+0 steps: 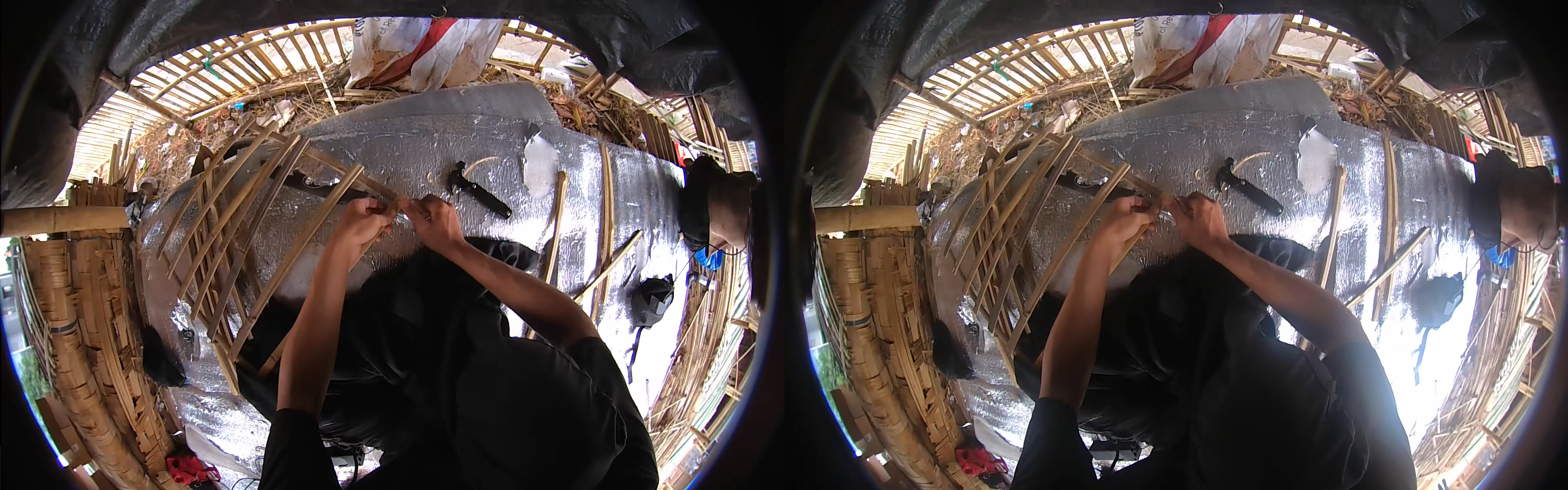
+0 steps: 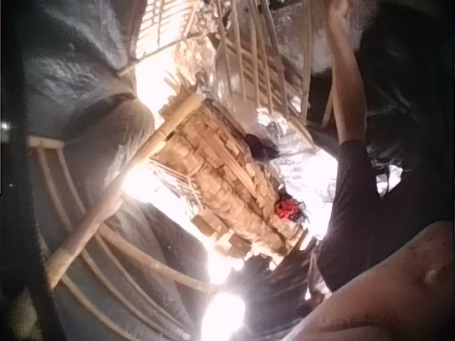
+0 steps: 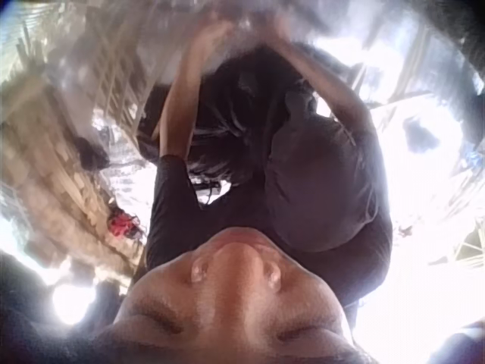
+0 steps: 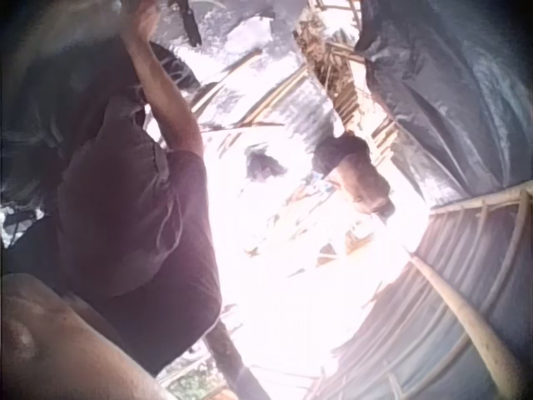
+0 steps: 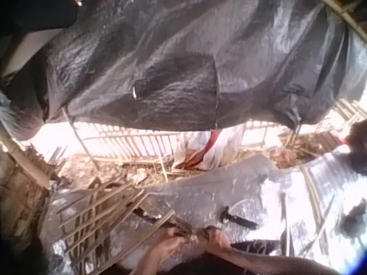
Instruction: The person assembles a wooden frame by placing small wooden strips and securing them with a hammer.
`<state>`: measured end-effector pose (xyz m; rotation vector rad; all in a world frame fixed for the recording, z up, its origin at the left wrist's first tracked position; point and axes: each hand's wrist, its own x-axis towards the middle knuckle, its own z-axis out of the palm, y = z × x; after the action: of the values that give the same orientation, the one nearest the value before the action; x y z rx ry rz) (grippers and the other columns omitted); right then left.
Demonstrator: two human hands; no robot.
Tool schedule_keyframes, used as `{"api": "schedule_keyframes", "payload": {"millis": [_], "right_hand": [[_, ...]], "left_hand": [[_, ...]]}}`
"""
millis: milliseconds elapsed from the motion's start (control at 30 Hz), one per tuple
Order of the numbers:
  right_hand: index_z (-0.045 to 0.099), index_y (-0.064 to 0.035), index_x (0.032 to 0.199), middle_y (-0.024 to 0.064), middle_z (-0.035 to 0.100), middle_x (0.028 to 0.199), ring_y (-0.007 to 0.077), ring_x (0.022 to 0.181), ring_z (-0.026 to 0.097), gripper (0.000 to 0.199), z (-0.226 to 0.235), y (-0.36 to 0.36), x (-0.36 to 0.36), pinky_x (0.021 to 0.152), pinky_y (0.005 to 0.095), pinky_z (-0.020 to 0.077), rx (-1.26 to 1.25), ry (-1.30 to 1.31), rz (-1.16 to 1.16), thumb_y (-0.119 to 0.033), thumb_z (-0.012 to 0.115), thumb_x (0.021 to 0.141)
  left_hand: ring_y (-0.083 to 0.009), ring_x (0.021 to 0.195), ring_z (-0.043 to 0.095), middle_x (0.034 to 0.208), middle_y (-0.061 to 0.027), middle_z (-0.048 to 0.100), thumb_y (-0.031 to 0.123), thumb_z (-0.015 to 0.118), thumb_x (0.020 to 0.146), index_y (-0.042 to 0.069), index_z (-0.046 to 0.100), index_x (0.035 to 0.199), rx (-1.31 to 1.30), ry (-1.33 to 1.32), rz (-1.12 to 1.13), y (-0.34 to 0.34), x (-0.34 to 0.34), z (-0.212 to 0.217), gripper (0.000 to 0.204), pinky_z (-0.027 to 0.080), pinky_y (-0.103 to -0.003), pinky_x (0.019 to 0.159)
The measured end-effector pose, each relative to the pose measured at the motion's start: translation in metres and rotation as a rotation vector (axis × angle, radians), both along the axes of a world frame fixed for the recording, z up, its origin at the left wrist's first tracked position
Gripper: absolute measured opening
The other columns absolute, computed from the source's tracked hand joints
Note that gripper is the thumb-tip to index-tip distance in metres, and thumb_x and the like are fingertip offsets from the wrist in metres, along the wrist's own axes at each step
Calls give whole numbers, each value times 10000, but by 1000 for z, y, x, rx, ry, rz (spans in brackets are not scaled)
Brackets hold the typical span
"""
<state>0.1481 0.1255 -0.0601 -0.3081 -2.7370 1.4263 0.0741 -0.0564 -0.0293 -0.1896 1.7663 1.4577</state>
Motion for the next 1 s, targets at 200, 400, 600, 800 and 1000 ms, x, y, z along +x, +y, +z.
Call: {"api": "schedule_keyframes", "payload": {"millis": [200, 400, 600, 800, 1000], "right_hand": [[757, -15, 1012, 159, 683, 844, 328, 737, 698, 213, 0, 13, -8, 663, 421, 528, -70, 141, 76, -208, 671, 992], [732, -2, 1082, 207, 693, 963, 385, 874, 702, 225, -3, 23, -18, 774, 440, 562, -20, 112, 55, -178, 681, 953], [676, 23, 1211, 171, 674, 1059, 321, 854, 671, 325, 32, 14, 5, 739, 408, 547, 3, 382, 54, -108, 737, 919], [672, -5, 1161, 175, 664, 990, 347, 924, 678, 271, 45, 14, 5, 788, 432, 551, 3, 379, 90, -59, 737, 903], [656, -30, 1162, 51, 691, 1012, 122, 808, 649, 184, 26, 17, 3, 620, 290, 500, -702, -64, 83, -160, 662, 1031]], "left_hand": [[-78, 678, 576, 802, 2, 622, 173, 693, 977, 8, 686, 1091, -30, 53, -44, 1, 6, -1, 201, 404, -247, 517], [-93, 685, 579, 822, -35, 661, 268, 709, 990, -31, 706, 1050, -70, 168, -22, 9, 12, 5, 305, 448, -276, 573], [-71, 653, 523, 781, -23, 649, 282, 708, 999, -24, 701, 1035, -35, 291, -20, 8, 8, 25, 309, 414, -272, 570], [-36, 580, 471, 764, 35, 582, 212, 691, 1015, 23, 681, 1073, -5, 291, 2, 8, 12, 33, 198, 356, -220, 502], [-47, 595, 515, 751, -7, 652, 190, 729, 986, -16, 705, 1061, 74, 238, 72, 11, 15, 55, 220, 393, -245, 501]]}}
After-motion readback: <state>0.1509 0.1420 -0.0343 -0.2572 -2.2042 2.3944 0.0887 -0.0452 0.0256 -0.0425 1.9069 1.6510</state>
